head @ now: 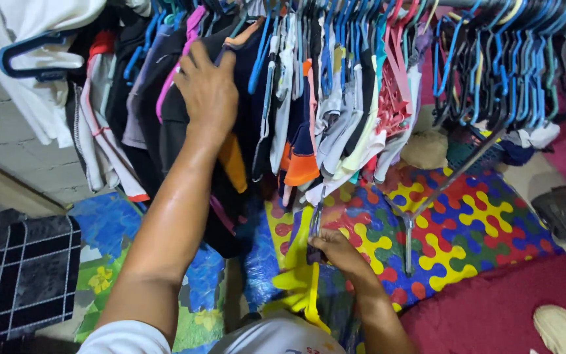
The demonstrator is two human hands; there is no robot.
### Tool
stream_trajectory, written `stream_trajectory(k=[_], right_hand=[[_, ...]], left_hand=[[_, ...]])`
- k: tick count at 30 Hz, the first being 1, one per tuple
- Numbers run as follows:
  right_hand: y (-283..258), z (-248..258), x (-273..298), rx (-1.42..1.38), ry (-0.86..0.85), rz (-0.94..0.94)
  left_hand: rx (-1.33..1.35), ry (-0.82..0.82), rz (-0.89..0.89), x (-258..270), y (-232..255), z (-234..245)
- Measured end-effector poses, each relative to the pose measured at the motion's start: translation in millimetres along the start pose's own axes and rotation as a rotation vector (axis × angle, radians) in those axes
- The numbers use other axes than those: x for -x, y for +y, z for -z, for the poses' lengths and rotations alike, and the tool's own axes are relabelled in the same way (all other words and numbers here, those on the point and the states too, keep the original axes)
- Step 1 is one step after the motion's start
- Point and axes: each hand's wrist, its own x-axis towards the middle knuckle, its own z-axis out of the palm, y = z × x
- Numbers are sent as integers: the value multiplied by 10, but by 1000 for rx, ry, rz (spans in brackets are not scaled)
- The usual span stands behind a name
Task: Fold clothing items and hang them on a rack using hangers.
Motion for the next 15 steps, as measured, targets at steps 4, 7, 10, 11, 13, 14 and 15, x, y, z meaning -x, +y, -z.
stream_trajectory(k=[4,7,10,11,13,14,15], right_hand=[[-122,-96,83,34,3,20],[-201,-170,131,22,19,0],[-241,-230,178,-24,-16,24],[-239,-216,150,-25,-15,27],[-206,-178,127,-46,-50,42],[-165,-156,151,-49,-48,39],[-144,-127,150,-61,-42,41]], left_hand=[[-174,27,-104,-157,226,-34],[0,-103,-101,-338,510,89],[2,-234,-64,-448,496,-137],[1,-232,-67,-485,420,-339],[-24,-135,-62,-523,290,-757],[-22,-139,-64,-485,336,-646],[39,-111,-41,-477,376,-527]])
